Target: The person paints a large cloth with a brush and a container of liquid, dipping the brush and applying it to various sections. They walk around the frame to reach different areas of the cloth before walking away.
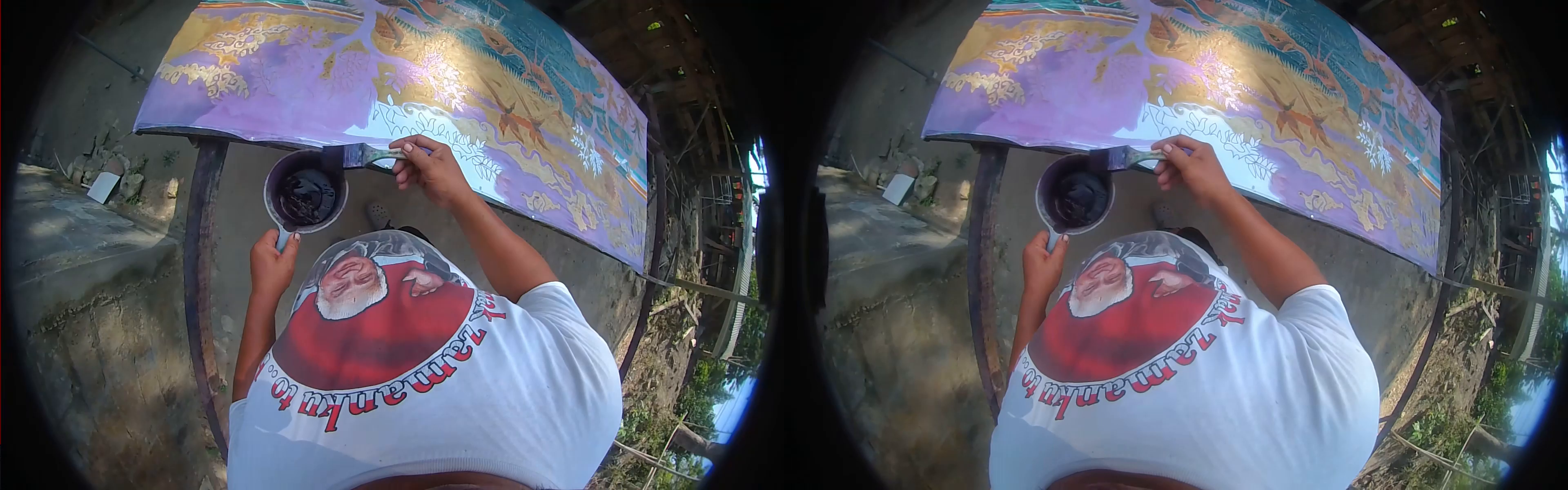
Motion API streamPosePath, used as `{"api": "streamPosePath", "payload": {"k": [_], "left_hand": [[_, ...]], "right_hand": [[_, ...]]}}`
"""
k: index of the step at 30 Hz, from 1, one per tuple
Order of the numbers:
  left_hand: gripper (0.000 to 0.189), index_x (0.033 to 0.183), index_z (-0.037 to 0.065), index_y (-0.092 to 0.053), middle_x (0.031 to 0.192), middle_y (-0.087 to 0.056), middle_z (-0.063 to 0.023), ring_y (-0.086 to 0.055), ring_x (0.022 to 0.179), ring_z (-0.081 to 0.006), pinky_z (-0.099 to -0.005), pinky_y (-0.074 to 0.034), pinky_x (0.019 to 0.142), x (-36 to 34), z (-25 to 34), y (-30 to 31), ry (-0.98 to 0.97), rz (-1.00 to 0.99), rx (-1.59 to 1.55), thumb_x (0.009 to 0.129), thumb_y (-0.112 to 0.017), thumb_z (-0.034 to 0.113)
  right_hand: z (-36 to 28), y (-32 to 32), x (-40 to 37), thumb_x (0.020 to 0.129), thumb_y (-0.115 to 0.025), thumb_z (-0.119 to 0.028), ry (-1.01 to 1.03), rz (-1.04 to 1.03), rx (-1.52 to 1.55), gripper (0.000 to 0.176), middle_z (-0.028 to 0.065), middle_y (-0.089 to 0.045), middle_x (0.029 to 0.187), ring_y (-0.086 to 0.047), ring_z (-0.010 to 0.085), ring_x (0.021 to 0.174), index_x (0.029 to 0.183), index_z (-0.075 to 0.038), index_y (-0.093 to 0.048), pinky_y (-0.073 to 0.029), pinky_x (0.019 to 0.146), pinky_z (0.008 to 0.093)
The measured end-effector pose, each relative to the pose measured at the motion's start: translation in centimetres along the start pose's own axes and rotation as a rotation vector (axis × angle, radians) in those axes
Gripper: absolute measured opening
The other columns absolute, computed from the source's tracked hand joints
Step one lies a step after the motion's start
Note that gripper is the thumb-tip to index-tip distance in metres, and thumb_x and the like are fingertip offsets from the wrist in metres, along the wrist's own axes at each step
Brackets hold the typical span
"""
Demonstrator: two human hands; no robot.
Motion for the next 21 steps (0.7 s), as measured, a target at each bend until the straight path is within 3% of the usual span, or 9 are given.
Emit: {"api": "streamPosePath", "payload": {"k": [3,6,9,13,16,19,21], "left_hand": [[0.043,0.067,0.002,-0.047,0.056,-0.046,-0.0062,-0.039,0.055,-0.0129,-0.0373,-0.035,0.05,0.0,-1.3,0.4,-0.009,0.001,0.031,0.092,-0.074,0.025],[0.044,0.067,0.002,-0.046,0.057,-0.046,-0.0059,-0.04,0.055,-0.0127,-0.0369,-0.035,0.05,-0.1,-1.2,0.8,0.014,0.017,0.001,0.092,-0.074,0.025],[0.043,0.067,0.002,-0.047,0.057,-0.047,-0.0055,-0.04,0.055,-0.0128,-0.0365,-0.035,0.051,0.1,-2.2,0.6,0.089,0.002,-0.048,0.092,-0.074,0.024],[0.042,0.067,0.003,-0.048,0.058,-0.047,-0.0049,-0.04,0.055,-0.0125,-0.0361,-0.035,0.051,0.4,-1.9,0.2,0.052,0.009,-0.03,0.093,-0.074,0.024],[0.042,0.067,0.003,-0.048,0.057,-0.048,-0.0046,-0.041,0.055,-0.0124,-0.0361,-0.035,0.051,0.3,-1.5,0.3,0.036,0.019,0.013,0.093,-0.073,0.023],[0.04,0.068,0.006,-0.049,0.057,-0.051,-0.0009,-0.047,0.05,-0.008,-0.0311,-0.036,0.046,-0.3,-1.9,-0.2,0.015,0.026,-0.012,0.095,-0.072,0.023],[0.042,0.067,0.003,-0.048,0.058,-0.048,-0.005,-0.04,0.056,-0.0118,-0.036,-0.035,0.051,-0.6,-1.5,-0.4,0.095,0.008,-0.043,0.092,-0.074,0.024]], "right_hand": [[1.8,7.2,1.2,0.103,-0.058,-0.021,0.038,0.251,0.01,0.028,0.0116,-0.069,0.085,-0.067,0.0164,0.068,0.116,0.002,-0.066,-0.06,0.06,0.0302],[2.3,13.5,1.6,0.101,-0.058,-0.019,0.149,0.626,-0.02,0.026,0.0138,-0.068,0.082,-0.067,0.0187,0.065,0.112,0.004,-0.065,-0.059,0.056,0.032],[2.7,13.2,3.5,0.101,-0.058,-0.018,0.192,0.654,0.004,0.025,0.0143,-0.068,0.081,-0.067,0.0195,0.063,0.111,0.005,-0.065,-0.059,0.054,0.0325],[1.6,5.8,4.5,0.103,-0.057,-0.02,0.062,0.246,-0.09,0.027,0.0132,-0.068,0.081,-0.068,0.0194,0.064,0.113,0.004,-0.065,-0.06,0.057,0.0327],[0.6,7.1,5.2,0.1,-0.06,-0.018,0.078,0.238,-0.089,0.026,0.0136,-0.068,0.078,-0.068,0.0196,0.063,0.106,0.006,-0.067,-0.059,0.054,0.032],[0.4,10.1,7.4,0.1,-0.059,-0.018,0.253,0.537,-0.045,0.026,0.0138,-0.068,0.077,-0.067,0.0193,0.06,0.105,0.006,-0.067,-0.058,0.052,0.0316],[0.7,8.5,8.0,0.1,-0.059,-0.018,0.212,0.46,-0.052,0.026,0.0139,-0.067,0.077,-0.066,0.0193,0.059,0.105,0.007,-0.067,-0.058,0.052,0.032]]}}
Point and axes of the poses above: each hand's wrist, its own x-axis towards the middle knuckle, its own y-axis out of the back of the hand, z = x × y, the point moved 3 cm from there along x, towards the middle knuckle
